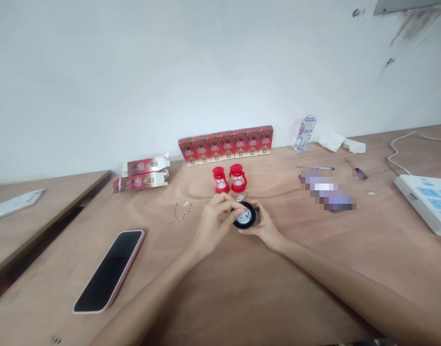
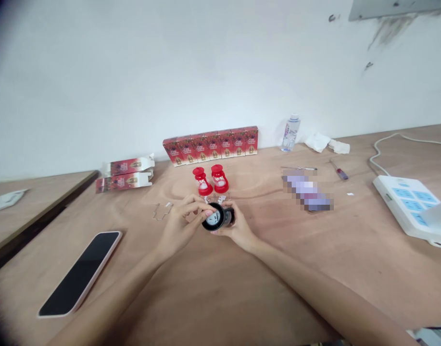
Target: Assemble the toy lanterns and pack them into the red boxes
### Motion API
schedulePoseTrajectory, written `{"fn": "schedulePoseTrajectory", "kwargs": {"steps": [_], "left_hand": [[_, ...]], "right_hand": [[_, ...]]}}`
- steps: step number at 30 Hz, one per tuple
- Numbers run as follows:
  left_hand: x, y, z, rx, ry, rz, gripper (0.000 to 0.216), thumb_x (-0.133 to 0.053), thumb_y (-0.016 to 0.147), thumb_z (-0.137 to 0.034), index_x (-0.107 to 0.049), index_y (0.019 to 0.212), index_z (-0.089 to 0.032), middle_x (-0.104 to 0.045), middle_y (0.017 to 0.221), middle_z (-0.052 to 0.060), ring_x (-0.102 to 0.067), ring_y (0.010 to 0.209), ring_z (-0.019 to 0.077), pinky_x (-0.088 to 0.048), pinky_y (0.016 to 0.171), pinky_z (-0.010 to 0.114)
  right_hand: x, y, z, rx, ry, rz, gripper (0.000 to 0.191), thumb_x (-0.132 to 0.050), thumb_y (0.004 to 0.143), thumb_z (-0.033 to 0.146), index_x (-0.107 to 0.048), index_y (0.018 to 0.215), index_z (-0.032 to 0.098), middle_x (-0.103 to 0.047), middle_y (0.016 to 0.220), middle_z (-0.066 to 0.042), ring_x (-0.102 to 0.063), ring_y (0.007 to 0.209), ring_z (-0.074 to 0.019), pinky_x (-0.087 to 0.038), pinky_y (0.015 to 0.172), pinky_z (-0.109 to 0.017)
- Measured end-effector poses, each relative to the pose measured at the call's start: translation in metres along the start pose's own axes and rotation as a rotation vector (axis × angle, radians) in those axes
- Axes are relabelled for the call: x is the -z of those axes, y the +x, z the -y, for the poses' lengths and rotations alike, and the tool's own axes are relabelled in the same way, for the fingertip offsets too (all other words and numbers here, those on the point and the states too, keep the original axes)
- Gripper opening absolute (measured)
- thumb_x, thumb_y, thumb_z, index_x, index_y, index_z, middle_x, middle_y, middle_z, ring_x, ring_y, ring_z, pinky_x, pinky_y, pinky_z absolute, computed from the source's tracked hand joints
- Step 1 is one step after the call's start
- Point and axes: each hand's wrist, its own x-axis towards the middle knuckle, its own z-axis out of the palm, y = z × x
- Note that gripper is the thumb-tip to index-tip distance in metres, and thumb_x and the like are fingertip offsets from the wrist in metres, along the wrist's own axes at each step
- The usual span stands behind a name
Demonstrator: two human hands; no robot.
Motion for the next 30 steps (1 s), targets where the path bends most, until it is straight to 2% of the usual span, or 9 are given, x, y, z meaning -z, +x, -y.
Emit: {"fn": "schedulePoseTrajectory", "kwargs": {"steps": [7, 10, 12, 14, 17, 20, 22, 26, 30], "left_hand": [[-0.001, -0.003, -0.002, -0.066, 0.089, -0.03, 0.013, -0.056, 0.085, -0.02, -0.068, 0.082, -0.02, -0.057, 0.079, 0.002, -0.055, 0.077, 0.0133, -0.044, 0.07, 0.025], [-0.005, -0.007, 0.002, -0.134, 0.148, -0.095, 0.012, -0.058, 0.084, -0.022, -0.069, 0.082, -0.022, -0.057, 0.082, 0.002, -0.054, 0.078, 0.0137, -0.045, 0.071, 0.026], [-0.007, -0.009, 0.005, -0.146, 0.158, -0.156, 0.01, -0.06, 0.083, -0.023, -0.069, 0.086, -0.024, -0.058, 0.089, 0.003, -0.055, 0.083, 0.0148, -0.045, 0.075, 0.028], [-0.009, -0.01, 0.008, -0.082, 0.105, -0.179, 0.018, -0.062, 0.081, -0.026, -0.067, 0.099, -0.026, -0.061, 0.102, 0.004, -0.056, 0.095, 0.0172, -0.045, 0.081, 0.031], [-0.01, -0.008, 0.011, 0.094, -0.078, -0.062, 0.031, -0.065, 0.078, -0.028, -0.063, 0.108, -0.023, -0.066, 0.107, 0.005, -0.059, 0.099, 0.0193, -0.046, 0.085, 0.032], [-0.01, -0.007, 0.011, 0.195, -0.174, 0.028, 0.022, -0.066, 0.076, -0.027, -0.068, 0.097, -0.02, -0.071, 0.092, 0.004, -0.064, 0.088, 0.0186, -0.048, 0.082, 0.031], [-0.011, -0.008, 0.01, 0.191, -0.177, 0.008, 0.021, -0.065, 0.077, -0.027, -0.068, 0.097, -0.02, -0.071, 0.095, 0.004, -0.064, 0.089, 0.0187, -0.048, 0.081, 0.03], [-0.011, -0.01, 0.006, 0.087, -0.15, -0.013, 0.029, -0.06, 0.082, -0.027, -0.062, 0.11, -0.021, -0.066, 0.111, 0.006, -0.061, 0.102, 0.0192, -0.047, 0.089, 0.032], [-0.011, -0.008, 0.004, 0.026, -0.073, -0.019, 0.028, -0.067, 0.076, -0.027, -0.065, 0.104, -0.021, -0.07, 0.101, 0.005, -0.064, 0.093, 0.0188, -0.049, 0.087, 0.032]], "right_hand": [[0.0, 0.0, -0.002, 0.02, -0.004, 0.008, 0.062, -0.084, 0.044, 0.023, -0.047, 0.094, 0.025, -0.057, 0.096, 0.002, -0.056, 0.094, -0.0189, -0.044, 0.086, -0.034], [0.0, 0.0, -0.001, 0.034, -0.013, 0.019, 0.061, -0.084, 0.046, 0.024, -0.047, 0.094, 0.026, -0.057, 0.096, 0.002, -0.056, 0.093, -0.0185, -0.045, 0.083, -0.033], [0.0, -0.001, -0.001, 0.04, -0.017, 0.029, 0.06, -0.083, 0.046, 0.024, -0.047, 0.094, 0.026, -0.057, 0.097, 0.002, -0.056, 0.093, -0.0187, -0.045, 0.083, -0.033], [0.001, -0.001, -0.001, 0.057, -0.035, 0.027, 0.059, -0.083, 0.047, 0.024, -0.047, 0.094, 0.026, -0.057, 0.096, 0.002, -0.056, 0.092, -0.0185, -0.045, 0.083, -0.033], [0.002, 0.0, -0.003, 0.1, -0.074, 0.018, 0.057, -0.083, 0.048, 0.025, -0.048, 0.093, 0.026, -0.056, 0.094, 0.002, -0.055, 0.09, -0.0183, -0.045, 0.081, -0.032], [0.004, 0.001, -0.004, 0.128, -0.102, 0.025, 0.056, -0.082, 0.048, 0.025, -0.048, 0.092, 0.025, -0.054, 0.094, 0.002, -0.055, 0.09, -0.0185, -0.044, 0.08, -0.031], [0.004, 0.001, -0.003, 0.12, -0.105, 0.027, 0.056, -0.082, 0.048, 0.024, -0.048, 0.092, 0.025, -0.054, 0.094, 0.002, -0.054, 0.09, -0.0185, -0.044, 0.081, -0.031], [0.002, 0.0, -0.003, 0.057, -0.049, 0.011, 0.058, -0.082, 0.046, 0.025, -0.048, 0.093, 0.025, -0.056, 0.097, 0.002, -0.055, 0.093, -0.0195, -0.045, 0.081, -0.032], [0.001, 0.0, -0.005, 0.071, -0.067, -0.002, 0.06, -0.083, 0.045, 0.026, -0.047, 0.094, 0.025, -0.056, 0.097, 0.001, -0.055, 0.094, -0.0203, -0.045, 0.083, -0.033]]}}
